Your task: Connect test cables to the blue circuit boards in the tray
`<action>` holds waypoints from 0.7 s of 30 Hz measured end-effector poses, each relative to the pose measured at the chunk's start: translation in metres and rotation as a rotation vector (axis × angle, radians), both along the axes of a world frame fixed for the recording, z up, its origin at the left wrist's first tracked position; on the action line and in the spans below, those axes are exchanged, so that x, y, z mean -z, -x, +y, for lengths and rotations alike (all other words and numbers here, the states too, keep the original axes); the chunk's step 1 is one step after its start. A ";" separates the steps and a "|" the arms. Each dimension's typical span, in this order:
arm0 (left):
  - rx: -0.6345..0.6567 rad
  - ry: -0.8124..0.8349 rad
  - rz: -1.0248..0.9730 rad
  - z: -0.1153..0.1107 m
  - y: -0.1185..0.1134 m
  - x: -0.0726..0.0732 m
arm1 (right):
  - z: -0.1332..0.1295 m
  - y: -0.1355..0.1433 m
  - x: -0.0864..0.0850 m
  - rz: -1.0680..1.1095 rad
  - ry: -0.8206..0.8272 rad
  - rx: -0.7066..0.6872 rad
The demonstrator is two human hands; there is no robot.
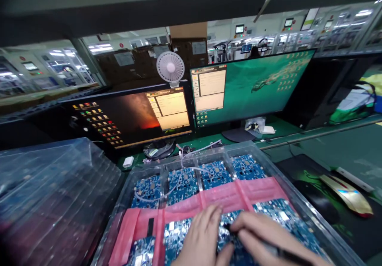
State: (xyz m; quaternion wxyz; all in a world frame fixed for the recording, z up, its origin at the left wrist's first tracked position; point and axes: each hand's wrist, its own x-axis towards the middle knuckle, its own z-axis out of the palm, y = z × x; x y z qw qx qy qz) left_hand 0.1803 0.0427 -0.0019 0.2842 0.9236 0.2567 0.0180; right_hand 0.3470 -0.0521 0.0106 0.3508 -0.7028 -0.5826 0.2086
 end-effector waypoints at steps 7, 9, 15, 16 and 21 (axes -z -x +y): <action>0.151 -0.100 0.114 0.002 -0.008 0.010 | 0.015 0.033 -0.023 0.077 0.229 -0.253; 0.210 -0.125 0.134 0.004 -0.009 0.007 | 0.012 0.026 -0.028 0.120 0.258 -0.320; 0.162 -0.096 -0.016 0.010 -0.001 0.002 | 0.003 0.011 -0.043 0.160 0.175 -0.490; 0.120 -0.073 -0.061 0.011 0.000 0.003 | 0.005 0.006 -0.041 0.198 0.134 -0.427; -0.027 -0.060 -0.098 0.019 -0.004 0.015 | 0.058 -0.028 -0.017 0.274 -0.022 0.197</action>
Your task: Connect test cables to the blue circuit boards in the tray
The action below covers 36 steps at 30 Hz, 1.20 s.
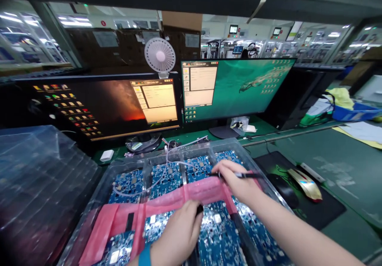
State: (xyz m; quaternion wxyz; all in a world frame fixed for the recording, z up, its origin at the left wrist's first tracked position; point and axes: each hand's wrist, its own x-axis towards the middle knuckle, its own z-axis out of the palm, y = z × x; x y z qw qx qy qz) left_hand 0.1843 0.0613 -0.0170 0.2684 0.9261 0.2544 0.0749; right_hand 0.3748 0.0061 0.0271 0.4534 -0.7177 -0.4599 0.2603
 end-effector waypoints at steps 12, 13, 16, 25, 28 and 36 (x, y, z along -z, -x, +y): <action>-0.004 -0.162 0.161 0.014 -0.007 0.023 | 0.078 -0.017 0.063 -0.218 0.090 0.078; -0.002 -0.165 0.160 0.013 -0.007 0.022 | 0.078 -0.018 0.065 -0.228 0.087 0.082; 0.003 -0.170 0.158 0.014 -0.007 0.022 | 0.079 -0.020 0.072 -0.247 0.082 0.083; -0.003 -0.128 0.111 0.015 -0.005 0.016 | 0.077 -0.012 0.057 -0.071 0.078 0.049; -0.034 -0.030 0.024 0.018 -0.004 0.013 | 0.064 -0.004 0.033 0.053 0.068 0.108; -0.300 0.173 -0.203 0.019 0.001 0.013 | 0.012 0.030 0.015 0.714 -0.018 0.085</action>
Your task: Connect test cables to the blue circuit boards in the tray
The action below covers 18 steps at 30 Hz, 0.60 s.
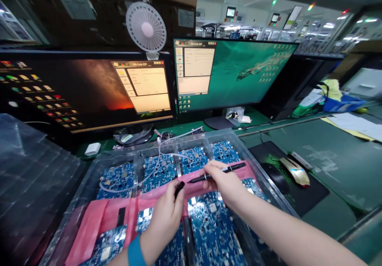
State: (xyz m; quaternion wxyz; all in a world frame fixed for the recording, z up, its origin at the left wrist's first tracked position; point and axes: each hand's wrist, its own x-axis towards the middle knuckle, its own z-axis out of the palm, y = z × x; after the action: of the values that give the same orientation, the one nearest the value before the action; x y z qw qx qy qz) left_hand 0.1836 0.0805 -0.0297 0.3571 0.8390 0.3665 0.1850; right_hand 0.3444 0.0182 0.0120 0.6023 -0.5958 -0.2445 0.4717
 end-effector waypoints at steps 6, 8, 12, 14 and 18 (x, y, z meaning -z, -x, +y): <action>0.028 -0.042 -0.011 0.001 0.000 0.000 | -0.002 0.009 0.008 0.063 0.016 0.013; 0.036 -0.053 -0.030 0.001 0.001 0.002 | 0.000 0.010 0.007 0.061 0.034 -0.009; 0.031 -0.082 -0.091 0.001 0.003 0.004 | 0.001 0.010 0.006 0.058 0.027 -0.002; 0.031 -0.108 -0.113 0.000 0.004 0.003 | 0.001 0.010 0.006 0.058 0.006 0.001; 0.152 -0.158 -0.111 -0.004 0.005 -0.001 | 0.001 0.018 0.011 -0.012 0.068 -0.120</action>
State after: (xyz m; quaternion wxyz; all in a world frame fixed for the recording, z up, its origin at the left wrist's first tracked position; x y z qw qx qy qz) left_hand 0.1785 0.0770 -0.0285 0.3226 0.8783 0.2660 0.2316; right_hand 0.3262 0.0196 0.0007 0.5508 -0.6030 -0.2672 0.5115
